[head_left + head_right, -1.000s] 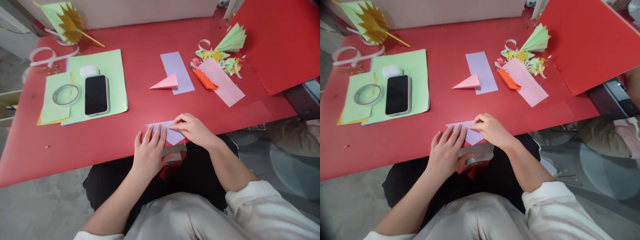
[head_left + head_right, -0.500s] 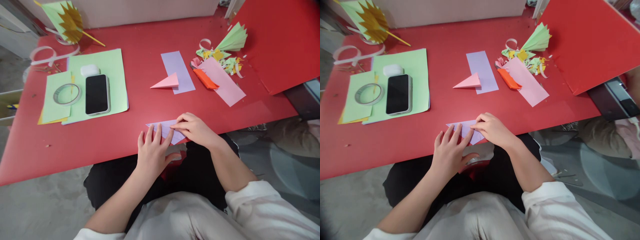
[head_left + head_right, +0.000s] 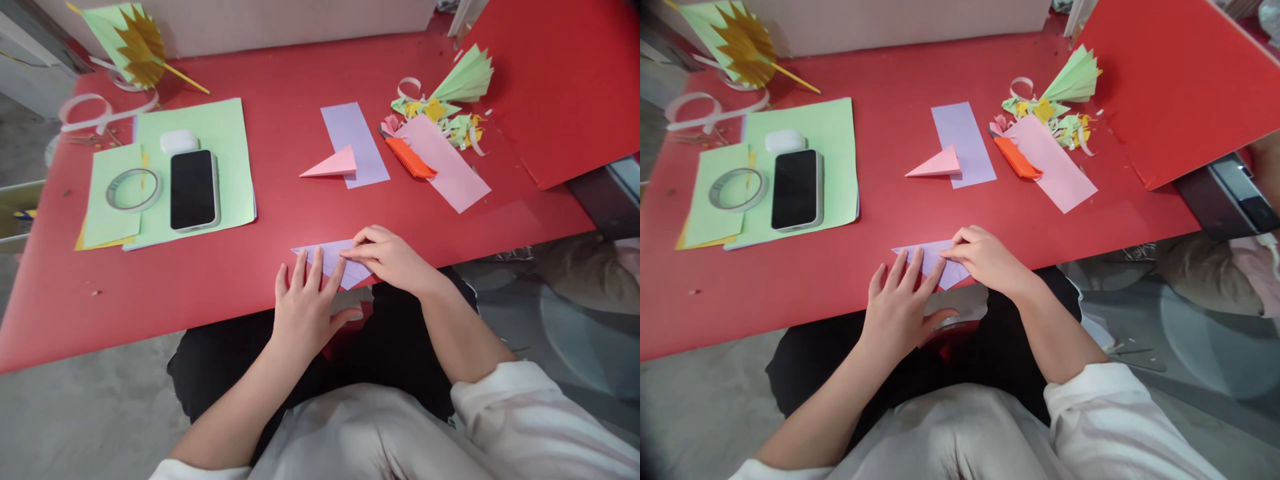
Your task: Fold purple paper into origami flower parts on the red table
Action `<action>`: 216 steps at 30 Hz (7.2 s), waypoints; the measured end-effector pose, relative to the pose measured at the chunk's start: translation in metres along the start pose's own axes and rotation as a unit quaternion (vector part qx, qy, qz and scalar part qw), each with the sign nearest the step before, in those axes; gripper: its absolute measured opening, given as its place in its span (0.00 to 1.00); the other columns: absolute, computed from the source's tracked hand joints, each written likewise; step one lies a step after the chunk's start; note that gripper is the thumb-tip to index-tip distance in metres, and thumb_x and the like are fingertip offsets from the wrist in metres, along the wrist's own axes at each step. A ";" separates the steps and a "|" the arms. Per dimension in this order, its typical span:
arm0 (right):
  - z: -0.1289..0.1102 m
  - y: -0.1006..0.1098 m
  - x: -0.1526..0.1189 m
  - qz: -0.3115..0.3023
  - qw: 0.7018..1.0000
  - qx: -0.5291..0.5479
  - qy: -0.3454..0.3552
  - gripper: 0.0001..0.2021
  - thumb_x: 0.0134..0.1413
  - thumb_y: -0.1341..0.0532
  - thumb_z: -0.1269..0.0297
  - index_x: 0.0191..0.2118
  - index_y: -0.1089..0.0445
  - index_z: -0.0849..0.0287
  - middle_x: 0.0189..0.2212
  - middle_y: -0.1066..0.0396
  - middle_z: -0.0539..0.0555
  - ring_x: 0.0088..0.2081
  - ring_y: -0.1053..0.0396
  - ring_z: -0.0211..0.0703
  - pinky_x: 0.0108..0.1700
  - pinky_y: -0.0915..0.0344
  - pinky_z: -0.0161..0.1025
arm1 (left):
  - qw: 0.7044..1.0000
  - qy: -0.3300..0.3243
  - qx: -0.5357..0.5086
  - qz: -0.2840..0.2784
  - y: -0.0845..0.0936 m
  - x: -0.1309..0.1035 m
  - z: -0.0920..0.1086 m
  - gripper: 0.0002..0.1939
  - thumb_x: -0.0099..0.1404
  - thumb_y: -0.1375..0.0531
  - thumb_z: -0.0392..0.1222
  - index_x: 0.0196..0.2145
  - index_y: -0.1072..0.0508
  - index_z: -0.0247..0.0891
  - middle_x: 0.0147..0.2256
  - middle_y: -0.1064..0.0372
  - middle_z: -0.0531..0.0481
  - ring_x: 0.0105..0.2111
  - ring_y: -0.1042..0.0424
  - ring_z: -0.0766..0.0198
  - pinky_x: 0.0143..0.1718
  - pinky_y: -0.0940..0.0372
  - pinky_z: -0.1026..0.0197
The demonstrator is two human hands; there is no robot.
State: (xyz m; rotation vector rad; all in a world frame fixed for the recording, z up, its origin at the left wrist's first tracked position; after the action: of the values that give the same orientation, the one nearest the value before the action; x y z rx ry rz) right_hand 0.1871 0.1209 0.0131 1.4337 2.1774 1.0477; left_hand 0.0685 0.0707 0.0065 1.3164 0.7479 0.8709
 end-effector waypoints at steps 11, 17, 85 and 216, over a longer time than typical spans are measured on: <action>-0.001 0.001 0.000 -0.002 1.000 0.007 -0.003 0.13 0.58 0.46 0.70 0.42 0.26 0.52 0.35 0.33 0.53 0.39 0.37 0.40 0.41 0.37 0.38 | 1.000 0.002 -0.001 0.000 0.000 0.000 0.001 0.40 0.59 0.48 0.63 0.62 0.48 0.39 0.61 0.50 0.36 0.60 0.51 0.40 0.56 0.55 0.39; -0.002 0.001 0.000 0.003 1.000 0.008 -0.002 0.12 0.58 0.46 0.70 0.41 0.26 0.52 0.34 0.32 0.53 0.39 0.37 0.40 0.41 0.37 0.38 | 1.000 0.007 -0.006 0.003 -0.001 -0.001 -0.001 0.42 0.61 0.50 0.62 0.62 0.51 0.29 0.61 0.51 0.36 0.61 0.52 0.42 0.58 0.57 0.41; 0.004 0.001 0.000 -0.003 0.999 -0.041 0.007 0.11 0.58 0.45 0.66 0.42 0.26 0.53 0.31 0.36 0.53 0.34 0.39 0.39 0.37 0.41 0.37 | 0.997 -0.075 -0.014 0.001 -0.008 0.004 0.008 0.47 0.55 0.47 0.66 0.61 0.48 0.28 0.61 0.51 0.37 0.61 0.57 0.37 0.59 0.56 0.41; -0.017 -0.019 -0.004 0.063 0.988 -0.143 0.008 0.16 0.58 0.51 0.70 0.44 0.28 0.57 0.33 0.35 0.56 0.35 0.36 0.41 0.34 0.41 0.37 | 0.998 0.007 0.008 0.059 0.004 -0.003 -0.032 0.40 0.62 0.57 0.65 0.60 0.46 0.30 0.60 0.48 0.38 0.60 0.47 0.47 0.59 0.58 0.41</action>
State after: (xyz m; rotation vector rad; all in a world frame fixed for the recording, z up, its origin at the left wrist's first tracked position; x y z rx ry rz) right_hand 0.1658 0.1059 0.0105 1.4442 1.8729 1.3580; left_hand 0.0386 0.0843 0.0065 1.3797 0.6946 0.9713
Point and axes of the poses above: each hand's wrist, its own x-axis towards the middle knuckle, its own y-axis out of the back of the hand, z = x × y, the point moved 8 cm from there along x, towards the middle knuckle
